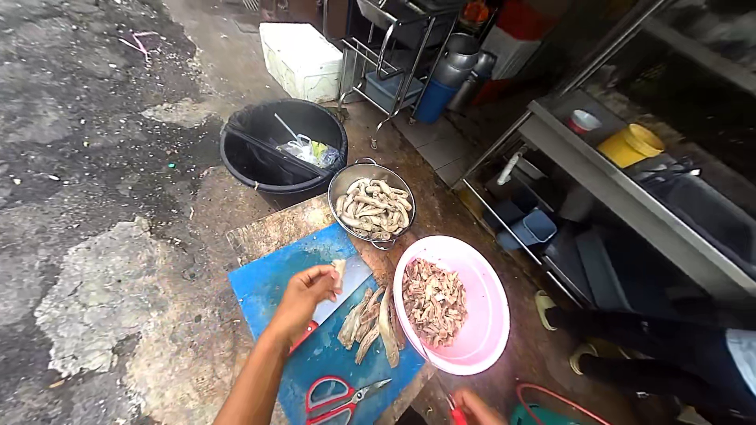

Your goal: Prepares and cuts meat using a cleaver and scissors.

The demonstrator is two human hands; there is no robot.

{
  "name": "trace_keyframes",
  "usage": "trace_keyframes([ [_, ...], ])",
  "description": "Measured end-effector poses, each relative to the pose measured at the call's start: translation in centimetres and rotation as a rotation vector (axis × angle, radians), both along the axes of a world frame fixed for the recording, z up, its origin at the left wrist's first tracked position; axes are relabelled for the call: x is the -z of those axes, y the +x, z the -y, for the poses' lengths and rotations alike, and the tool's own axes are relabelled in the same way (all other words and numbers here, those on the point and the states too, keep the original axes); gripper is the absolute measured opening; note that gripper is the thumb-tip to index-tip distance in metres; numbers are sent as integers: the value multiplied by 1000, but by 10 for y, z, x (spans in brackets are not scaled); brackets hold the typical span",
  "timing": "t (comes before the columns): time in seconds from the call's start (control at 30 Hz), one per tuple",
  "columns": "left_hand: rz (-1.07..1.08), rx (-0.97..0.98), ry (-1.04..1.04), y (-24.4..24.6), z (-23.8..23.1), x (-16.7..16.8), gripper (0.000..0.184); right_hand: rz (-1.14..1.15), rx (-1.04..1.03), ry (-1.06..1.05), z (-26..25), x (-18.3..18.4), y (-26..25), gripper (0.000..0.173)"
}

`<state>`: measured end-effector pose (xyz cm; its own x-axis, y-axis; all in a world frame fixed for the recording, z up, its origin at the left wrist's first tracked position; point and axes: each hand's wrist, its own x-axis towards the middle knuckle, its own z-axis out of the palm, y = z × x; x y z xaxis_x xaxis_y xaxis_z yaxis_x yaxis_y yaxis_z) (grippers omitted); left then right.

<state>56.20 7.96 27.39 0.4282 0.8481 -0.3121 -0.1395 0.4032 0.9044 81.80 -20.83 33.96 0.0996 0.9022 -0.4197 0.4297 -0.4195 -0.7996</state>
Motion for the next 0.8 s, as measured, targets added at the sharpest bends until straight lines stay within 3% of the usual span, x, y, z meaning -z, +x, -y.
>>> trace_keyframes([
  [0.1, 208, 57, -60, 26, 55, -38, 15, 37, -98, 39, -31, -9, 6, 53],
  [0.2, 256, 64, -41, 53, 90, -50, 17, -79, -192, 95, -55, -10, 23, 55],
  [0.3, 200, 80, 46, 83, 107, -50, 26, -159, -248, 107, -63, -4, 53, 49],
  [0.57, -66, -62, 274, 172, 139, -60, 16, -196, -365, 128, -60, 11, 168, 47],
  [0.8, -38, -49, 182, 236, 147, -80, 14, -285, -396, 132, -59, 8, 231, 48],
])
